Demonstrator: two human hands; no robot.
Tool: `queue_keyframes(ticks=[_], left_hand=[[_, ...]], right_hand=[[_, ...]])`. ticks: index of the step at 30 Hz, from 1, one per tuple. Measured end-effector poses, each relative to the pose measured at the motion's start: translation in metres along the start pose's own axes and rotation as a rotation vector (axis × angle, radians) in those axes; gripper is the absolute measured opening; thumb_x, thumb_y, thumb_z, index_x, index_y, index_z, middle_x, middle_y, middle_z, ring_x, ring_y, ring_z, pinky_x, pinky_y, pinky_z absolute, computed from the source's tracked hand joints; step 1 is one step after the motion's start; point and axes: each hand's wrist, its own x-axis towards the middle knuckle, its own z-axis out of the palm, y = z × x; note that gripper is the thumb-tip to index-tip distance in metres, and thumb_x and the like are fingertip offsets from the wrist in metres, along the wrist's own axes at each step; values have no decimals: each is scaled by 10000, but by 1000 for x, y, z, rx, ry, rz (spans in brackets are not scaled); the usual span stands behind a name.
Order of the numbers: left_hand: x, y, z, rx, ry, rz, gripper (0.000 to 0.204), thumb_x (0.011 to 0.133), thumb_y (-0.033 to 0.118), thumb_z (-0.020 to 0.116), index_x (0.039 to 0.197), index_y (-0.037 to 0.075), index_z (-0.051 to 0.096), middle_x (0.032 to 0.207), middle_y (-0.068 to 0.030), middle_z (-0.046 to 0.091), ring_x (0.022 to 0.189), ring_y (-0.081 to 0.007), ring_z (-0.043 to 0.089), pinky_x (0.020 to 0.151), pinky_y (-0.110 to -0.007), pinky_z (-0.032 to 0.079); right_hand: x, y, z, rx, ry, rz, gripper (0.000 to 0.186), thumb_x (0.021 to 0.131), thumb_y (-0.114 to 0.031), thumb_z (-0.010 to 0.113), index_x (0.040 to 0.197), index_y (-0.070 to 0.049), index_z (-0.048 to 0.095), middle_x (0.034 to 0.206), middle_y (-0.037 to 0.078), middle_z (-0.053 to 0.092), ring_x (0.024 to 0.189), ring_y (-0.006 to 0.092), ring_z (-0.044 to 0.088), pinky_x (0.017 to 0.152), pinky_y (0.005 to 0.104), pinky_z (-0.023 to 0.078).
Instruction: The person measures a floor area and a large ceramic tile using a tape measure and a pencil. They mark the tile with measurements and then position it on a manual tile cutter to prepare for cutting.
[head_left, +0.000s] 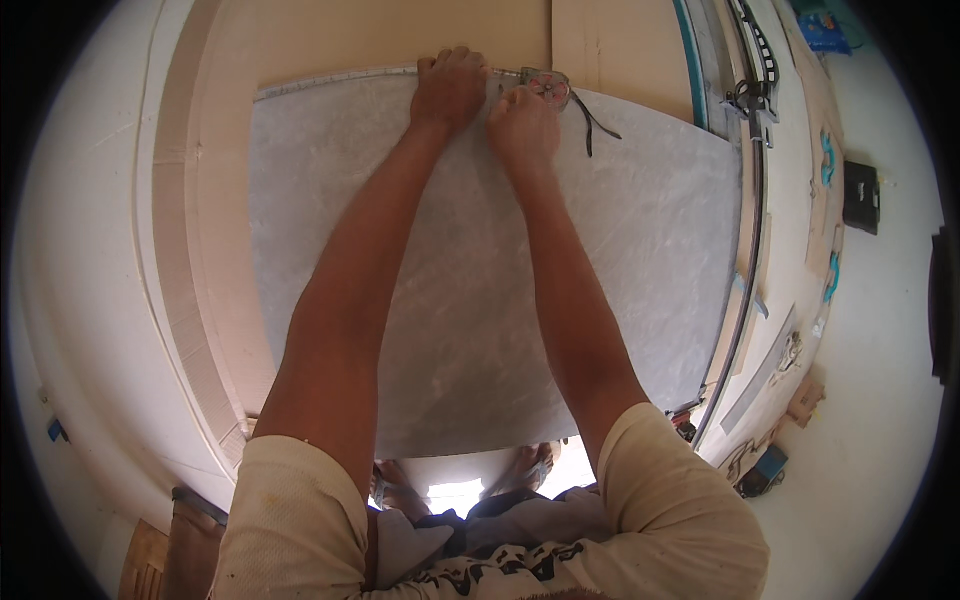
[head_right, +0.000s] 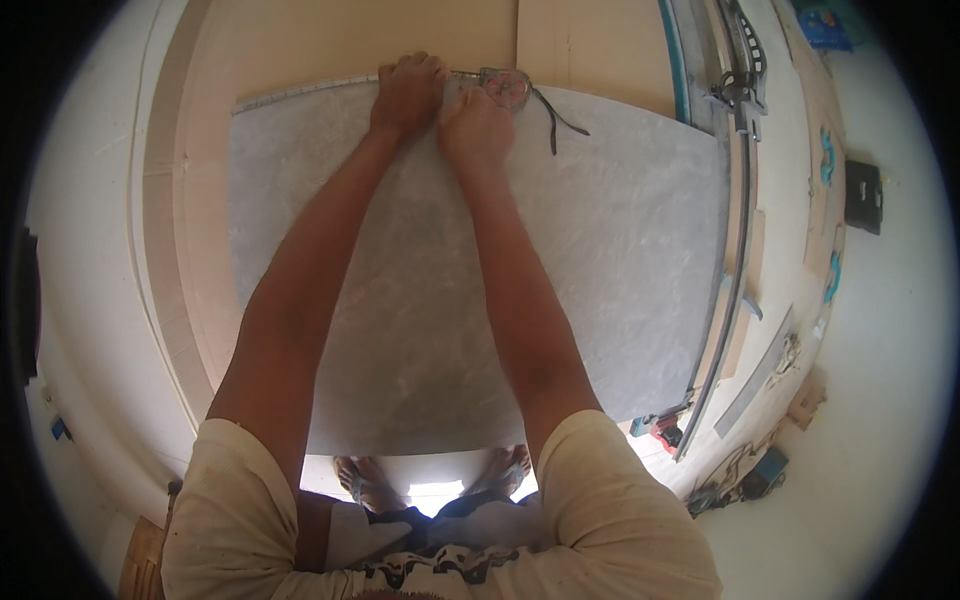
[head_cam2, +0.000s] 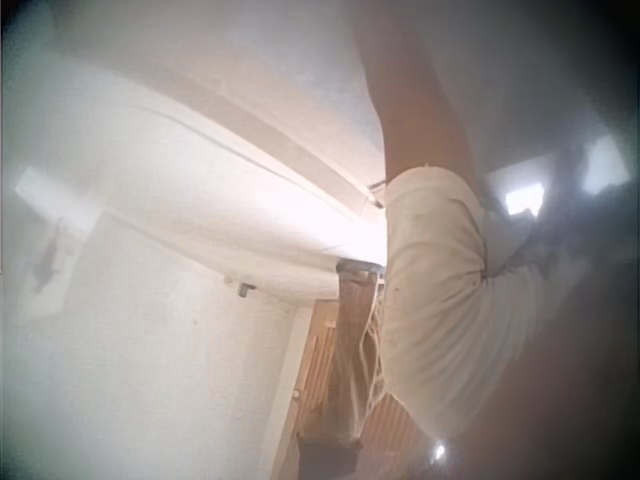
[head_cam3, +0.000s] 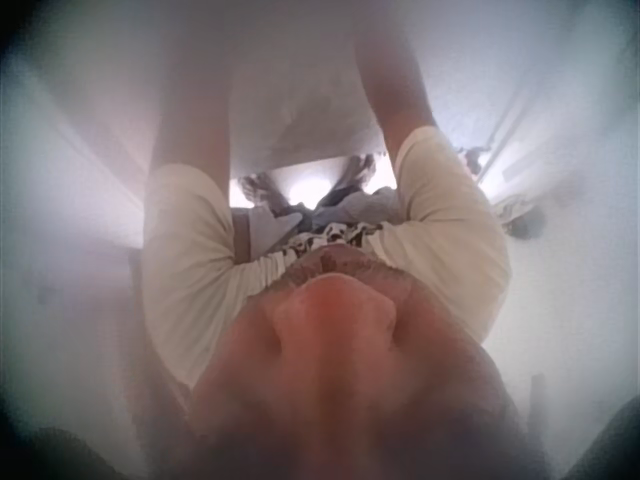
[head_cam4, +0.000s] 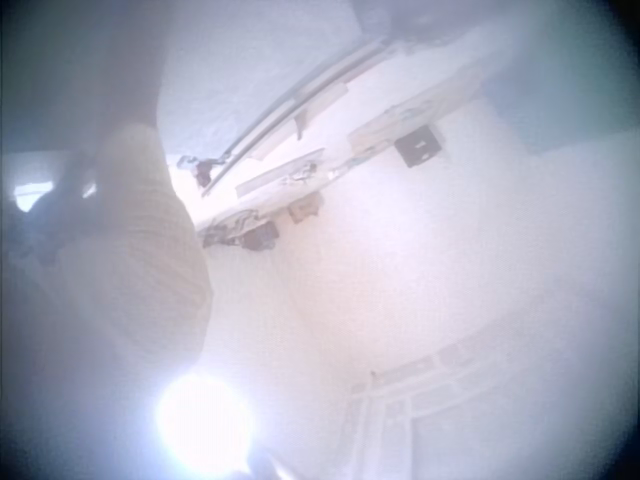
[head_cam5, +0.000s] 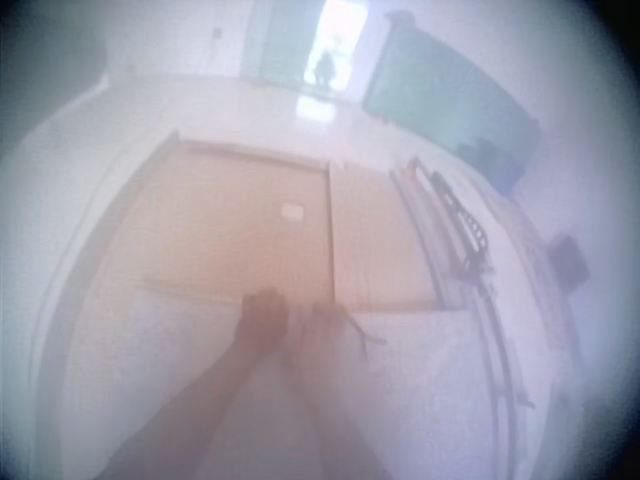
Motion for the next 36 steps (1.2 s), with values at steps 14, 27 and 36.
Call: queue_keyframes(ticks=[14, 27, 36], left_hand=[[-1, 0, 1, -27, 3, -10, 243, 946, 243, 464, 984, 75, 636, 1034, -68, 616, 1042, -248, 554, 930, -433, 362], [-3, 2, 2, 99, -37, 87, 217, 925, 226, 480, 995, 92, 635, 1062, -60, 611, 1065, -249, 547, 931, -441, 367], [1, -3, 10, 90, -12, 24, 208, 916, 219, 495, 969, 123, 672, 1040, -19, 615, 1039, -216, 556, 906, -424, 391]], right_hand=[[-2, -2, -6, -16, -32, -9, 243, 850, -207, 530, 975, -72, 689, 950, 193, 689, 910, 372, 659, 821, 472, 514], [6, 4, 7, 30, 29, 23, 244, 845, -223, 542, 981, -85, 689, 986, 183, 689, 959, 363, 647, 834, 476, 508], [2, -2, 2, 24, -8, 30, 239, 845, -214, 547, 1014, -96, 668, 964, 179, 691, 941, 358, 651, 827, 469, 504]])
